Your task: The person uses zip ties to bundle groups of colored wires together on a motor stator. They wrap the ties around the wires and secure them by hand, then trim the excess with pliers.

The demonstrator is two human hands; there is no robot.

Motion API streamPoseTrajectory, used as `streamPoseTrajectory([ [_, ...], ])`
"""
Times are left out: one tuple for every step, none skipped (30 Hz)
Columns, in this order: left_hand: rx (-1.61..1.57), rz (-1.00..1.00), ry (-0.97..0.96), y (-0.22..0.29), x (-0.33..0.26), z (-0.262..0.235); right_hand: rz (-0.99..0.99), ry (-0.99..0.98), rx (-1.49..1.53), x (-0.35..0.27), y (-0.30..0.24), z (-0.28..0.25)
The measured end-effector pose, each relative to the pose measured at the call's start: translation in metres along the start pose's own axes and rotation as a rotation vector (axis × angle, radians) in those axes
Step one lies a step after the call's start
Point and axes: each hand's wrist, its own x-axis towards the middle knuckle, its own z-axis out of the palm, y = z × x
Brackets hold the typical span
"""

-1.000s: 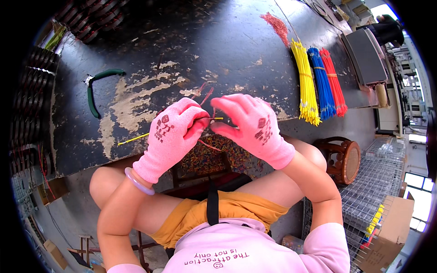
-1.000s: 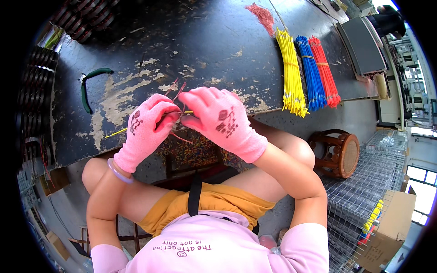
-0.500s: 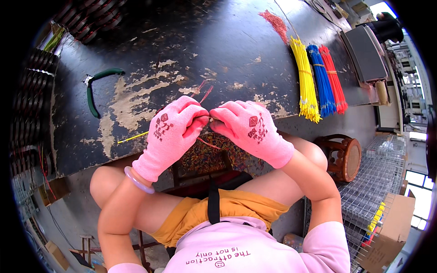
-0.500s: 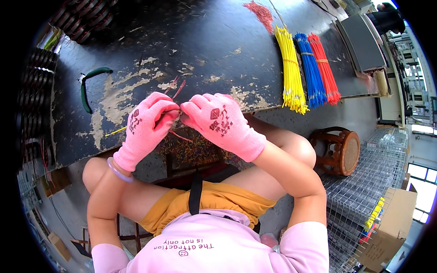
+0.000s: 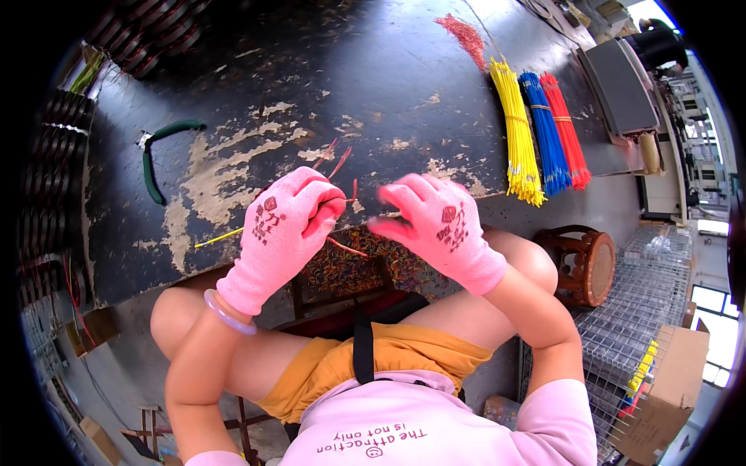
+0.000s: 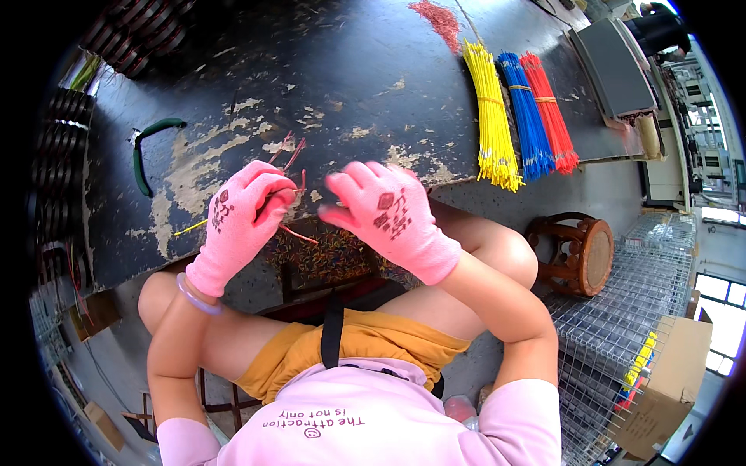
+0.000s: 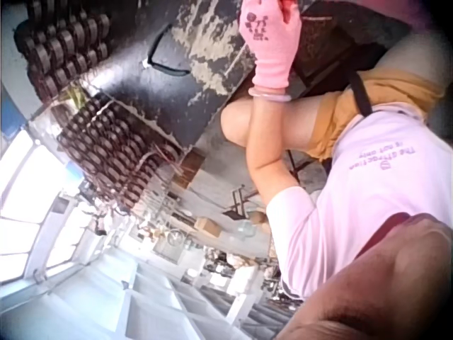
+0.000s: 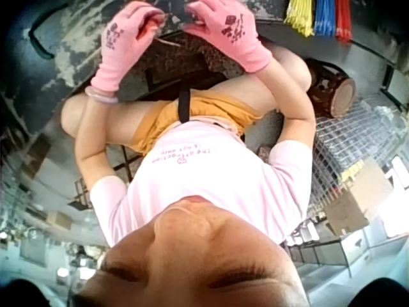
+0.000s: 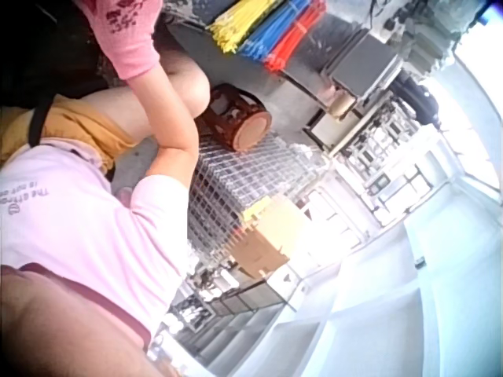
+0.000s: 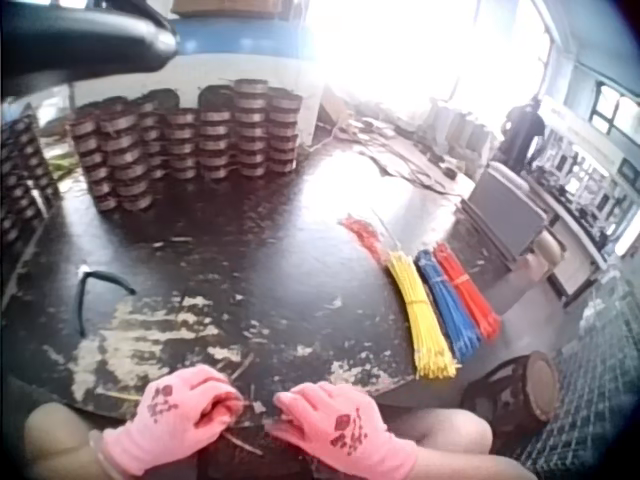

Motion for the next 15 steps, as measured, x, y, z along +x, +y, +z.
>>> streamPoseTrajectory([
  [0.008,0.003,0.001,-0.001,0.001,0.002,-0.105,0.179,-0.029,0.01,-0.005,0.003],
  [0.014,0.012,0.003,-0.002,0.002,0.001,-0.138,0.186,-0.045,0.015,-0.007,0.003],
  [0.014,0.01,0.002,-0.003,0.001,0.001,-0.129,0.155,-0.031,0.018,-0.006,0.008],
  [0.014,0.008,0.001,-0.003,0.0,0.0,-0.121,0.124,-0.017,0.019,-0.005,0.015],
  [0.007,0.004,0.006,-0.003,-0.001,0.001,-0.116,0.087,-0.007,0.021,-0.004,0.021],
  [-0.003,-0.011,-0.007,-0.002,-0.001,0.001,-0.06,0.035,0.164,0.022,-0.004,0.025],
  [-0.005,0.008,0.0,-0.002,0.001,0.001,0.262,-0.146,0.63,0.017,-0.007,0.024],
  [-0.006,0.021,0.005,-0.003,0.001,0.001,0.566,-0.305,1.064,0.02,-0.006,0.02],
  [-0.008,0.034,0.01,-0.003,0.001,0.002,0.881,-0.465,1.49,0.02,-0.003,0.017],
  [-0.011,0.034,0.01,-0.003,0.0,0.002,0.915,-0.453,1.55,0.018,-0.004,0.018],
  [-0.011,0.036,0.012,-0.004,-0.001,0.002,0.825,-0.505,1.418,0.019,-0.002,0.014],
  [-0.011,0.038,0.013,-0.005,-0.001,0.002,0.734,-0.551,1.285,0.02,0.001,0.006],
  [-0.003,0.038,0.013,-0.005,-0.001,0.001,0.644,-0.593,1.151,0.022,0.001,0.001],
  [0.004,0.037,0.01,-0.005,-0.001,0.001,0.441,-0.504,0.866,0.024,0.0,-0.002],
  [0.011,0.035,0.007,-0.004,-0.001,0.001,0.241,-0.41,0.581,0.025,0.0,-0.004],
])
